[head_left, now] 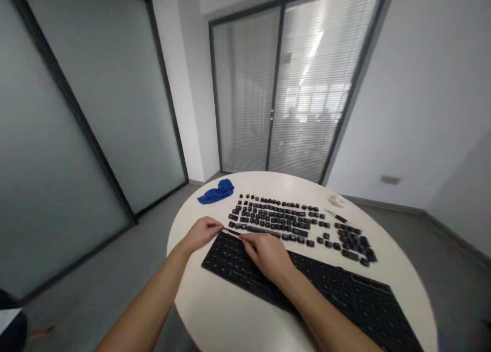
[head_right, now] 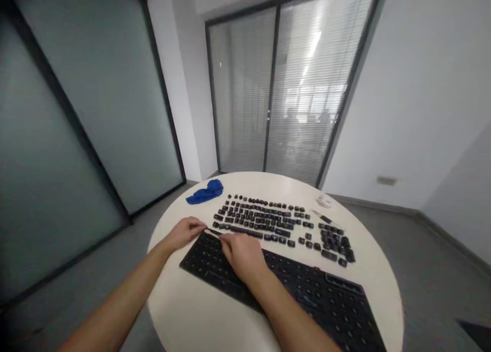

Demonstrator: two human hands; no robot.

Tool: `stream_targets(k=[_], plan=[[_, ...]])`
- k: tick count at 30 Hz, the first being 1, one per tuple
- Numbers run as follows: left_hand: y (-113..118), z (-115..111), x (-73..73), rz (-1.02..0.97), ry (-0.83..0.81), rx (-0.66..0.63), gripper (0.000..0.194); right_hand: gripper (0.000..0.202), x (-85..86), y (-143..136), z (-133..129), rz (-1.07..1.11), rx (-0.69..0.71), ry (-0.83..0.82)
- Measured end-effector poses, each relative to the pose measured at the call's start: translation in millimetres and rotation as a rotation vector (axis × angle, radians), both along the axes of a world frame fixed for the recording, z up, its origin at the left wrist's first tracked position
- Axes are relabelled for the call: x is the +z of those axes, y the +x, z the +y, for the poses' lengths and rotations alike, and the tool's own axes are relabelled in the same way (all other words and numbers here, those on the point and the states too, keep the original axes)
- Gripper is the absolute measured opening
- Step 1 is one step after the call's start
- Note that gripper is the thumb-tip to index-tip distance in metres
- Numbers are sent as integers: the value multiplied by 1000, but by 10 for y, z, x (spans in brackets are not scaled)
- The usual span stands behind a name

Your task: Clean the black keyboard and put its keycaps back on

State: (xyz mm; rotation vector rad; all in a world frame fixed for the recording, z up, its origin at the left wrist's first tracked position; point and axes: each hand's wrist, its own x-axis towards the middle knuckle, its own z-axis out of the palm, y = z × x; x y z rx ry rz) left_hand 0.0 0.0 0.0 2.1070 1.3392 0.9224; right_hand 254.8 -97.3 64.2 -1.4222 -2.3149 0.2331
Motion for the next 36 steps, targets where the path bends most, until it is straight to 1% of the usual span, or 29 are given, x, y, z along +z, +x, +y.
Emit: stream_targets(k=[5,7,13,17,22,23,27,28,32,33,36], plan=[[-3,15,-2,-18,-3,-20,26,33,-63,-60,-8,-23,6,8],[-6,24,-9,-29,-6,-29,27,33,-66,-80,-10,-33,30,9],[-23,50,-38,-52,-22,-39,27,33,-75,-101,13,-38,42,-6],[-23,35,-30,-56,-27,-42,27,33,-80,-98,0,4,126,-14],[-16,8,-5,-58,-25,-38,26,30,-42,-90,-39,30,255,-11],[-15,6,-1,-58,-25,-37,26,30,-37,-83,-39,34,261,-13],[-6,0,11,-58,-27,-33,25,30,-33,-54,-30,52,215,-16],[-1,-1,14,-57,-28,-32,25,31,-33,-50,-33,56,233,-23],[14,-7,21,-53,-33,-28,26,31,-21,-44,-59,58,390,-86],[14,-8,21,-52,-34,-26,26,31,-16,-43,-64,56,406,-94],[8,-10,21,-50,-38,-19,25,32,-3,-37,-64,46,364,-77]])
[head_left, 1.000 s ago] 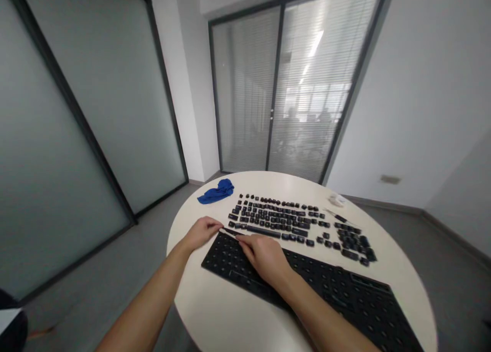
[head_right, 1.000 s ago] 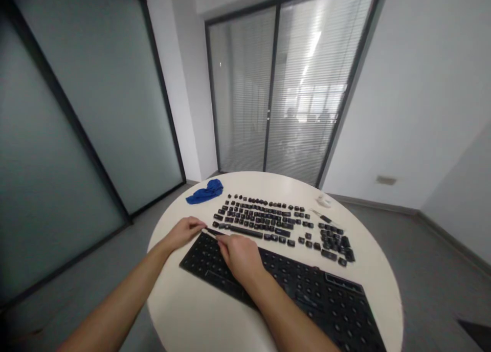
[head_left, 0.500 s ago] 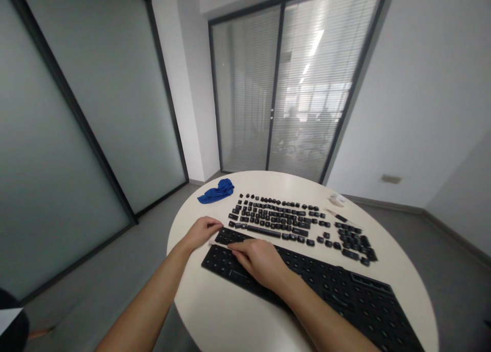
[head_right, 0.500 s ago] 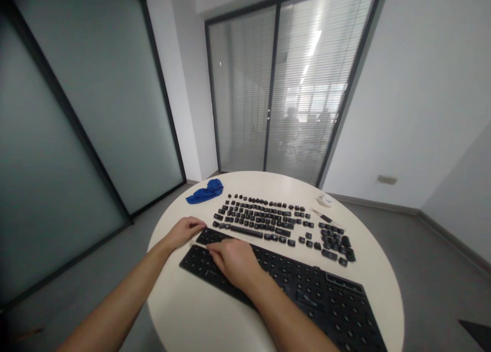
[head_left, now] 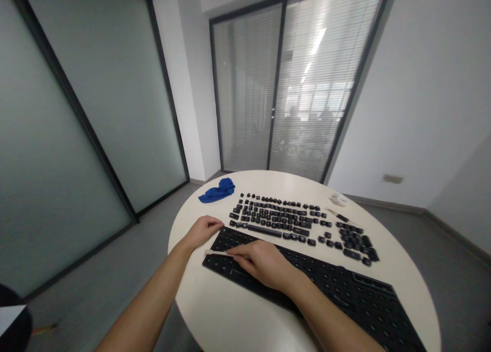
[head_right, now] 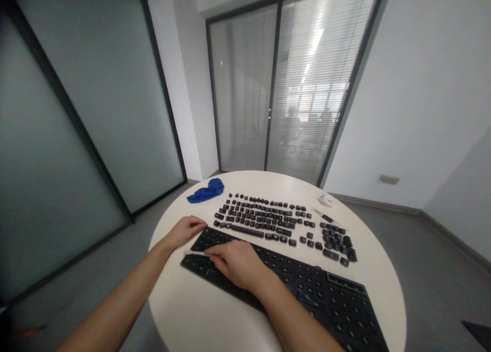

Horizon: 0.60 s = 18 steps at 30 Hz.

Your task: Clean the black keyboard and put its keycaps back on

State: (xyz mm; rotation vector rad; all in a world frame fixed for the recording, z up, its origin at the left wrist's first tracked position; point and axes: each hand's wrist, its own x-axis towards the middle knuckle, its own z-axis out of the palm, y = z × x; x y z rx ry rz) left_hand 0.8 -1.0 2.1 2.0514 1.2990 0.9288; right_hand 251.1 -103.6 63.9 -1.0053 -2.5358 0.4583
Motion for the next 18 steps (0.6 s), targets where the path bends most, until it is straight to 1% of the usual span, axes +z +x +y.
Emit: stream_targets(k=[3,4,7,9,15,18], plan=[[-6,1,-3,1,-4,4,26,33,17,11,4,-14,-75,18],[-7,2,-4,2,-5,5,26,33,27,16,1,-16,-66,10],[-5,7,-9,3,-7,9,26,33,70,32,-17,-13,35,-43],[-4,9,-11,4,-9,10,26,33,97,39,-33,-11,77,-68],[-9,-3,-1,13,-1,7,27,33,100,27,-58,-9,136,-104],[-12,-10,-3,18,4,7,27,32,92,39,-41,-16,118,-84]])
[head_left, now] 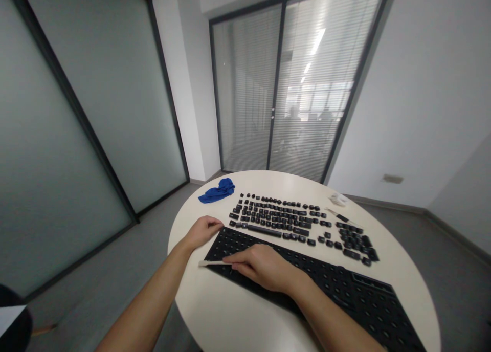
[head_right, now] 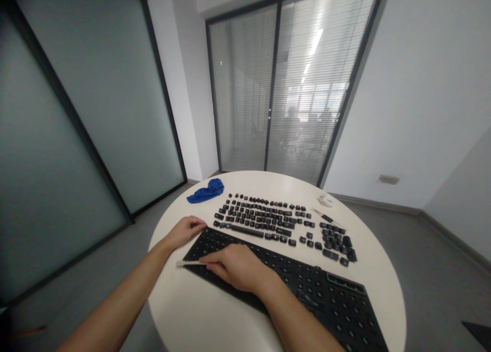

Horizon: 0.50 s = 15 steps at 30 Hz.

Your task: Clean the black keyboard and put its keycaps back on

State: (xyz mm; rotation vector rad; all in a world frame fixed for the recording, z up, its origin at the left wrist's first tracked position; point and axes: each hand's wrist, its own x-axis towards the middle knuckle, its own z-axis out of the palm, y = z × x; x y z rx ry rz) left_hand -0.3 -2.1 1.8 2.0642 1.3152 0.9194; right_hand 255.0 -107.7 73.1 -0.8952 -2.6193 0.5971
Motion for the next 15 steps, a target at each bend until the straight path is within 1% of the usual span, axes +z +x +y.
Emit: stream_targets(k=[3,6,11,15], plan=[[-2,-2,-6,4,8,4,26,32,4,46,37,26,-50,12],[-2,-2,-2,10,19,8,25,32,7,101,77,29,-134,31],[2,0,18,22,27,-3,25,32,-6,150,129,-31,-280,90],[-5,7,1,28,31,-5,25,33,-14,193,170,-86,-416,143]])
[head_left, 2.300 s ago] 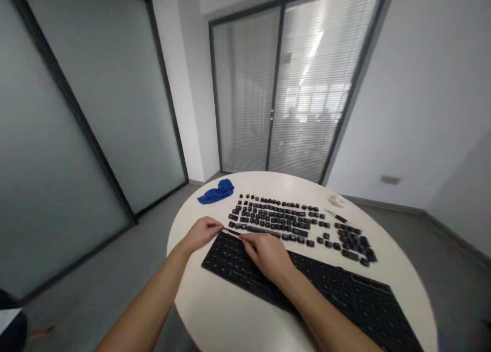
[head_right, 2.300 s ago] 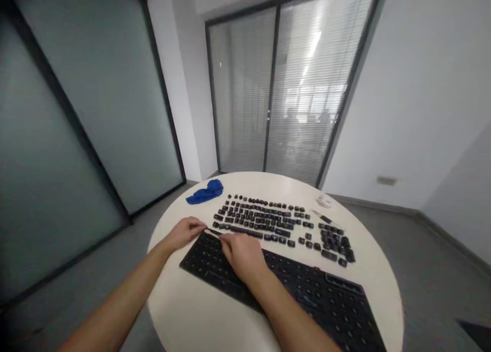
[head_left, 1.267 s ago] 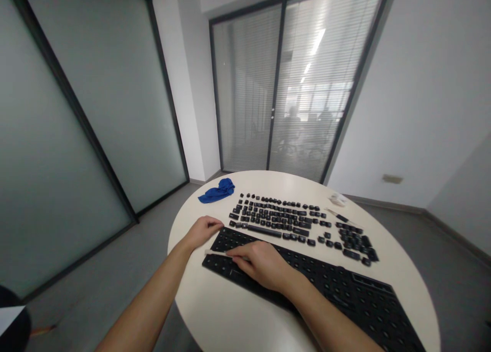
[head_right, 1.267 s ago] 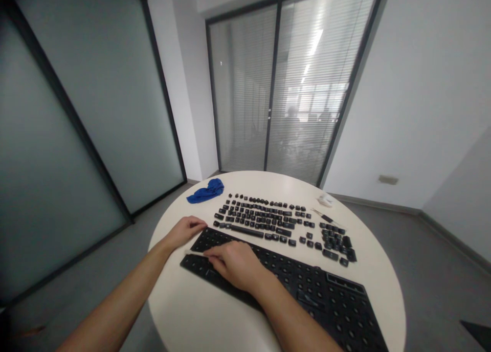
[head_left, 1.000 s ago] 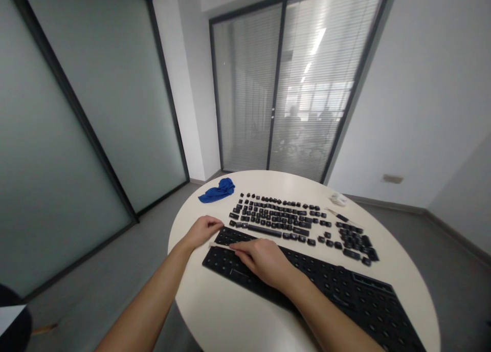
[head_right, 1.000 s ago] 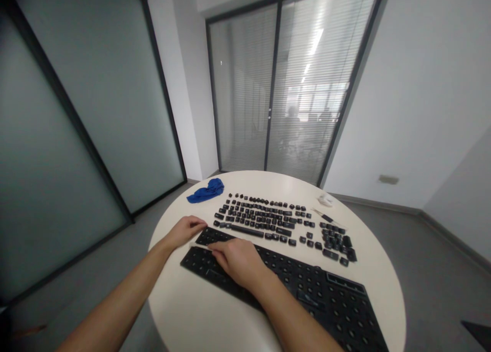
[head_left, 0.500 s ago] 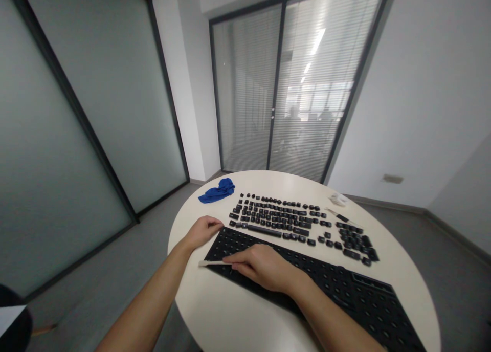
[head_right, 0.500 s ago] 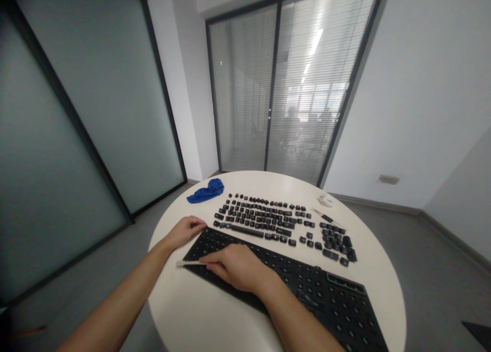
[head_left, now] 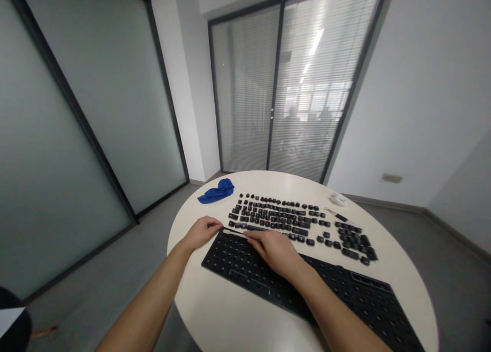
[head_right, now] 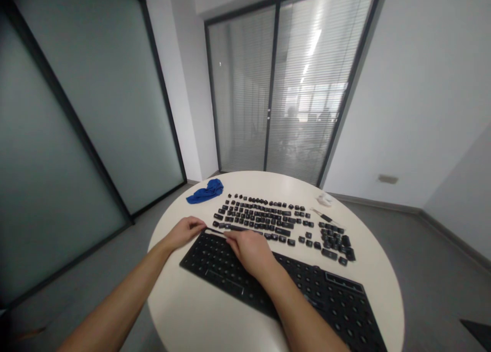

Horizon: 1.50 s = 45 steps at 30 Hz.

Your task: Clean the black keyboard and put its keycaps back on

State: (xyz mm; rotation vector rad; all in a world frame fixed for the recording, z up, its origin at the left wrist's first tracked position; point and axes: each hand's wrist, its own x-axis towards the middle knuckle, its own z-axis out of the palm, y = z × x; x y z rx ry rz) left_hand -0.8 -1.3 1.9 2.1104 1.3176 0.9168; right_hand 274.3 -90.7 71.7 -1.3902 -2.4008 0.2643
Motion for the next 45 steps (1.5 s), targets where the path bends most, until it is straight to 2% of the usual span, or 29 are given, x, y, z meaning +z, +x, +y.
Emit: stream_targets(k=[3,8,16,24,40,45], plan=[[-8,7,-26,4,7,6,26,34,-6,38,17,-5,-23,-18],[-16,14,-41,5,9,8,26,35,-18,65,11,54,115,-75],[7,-5,-1,3,16,1,26,34,-6,125,45,-26,68,-75],[28,-8,23,12,19,-2,25,35,99,87,14,-27,155,-111],[16,1,-21,-2,45,-13,24,40,-219,19,4,-154,38,81],[28,-15,10,13,42,-15,25,38,-231,13,10,-114,30,76]])
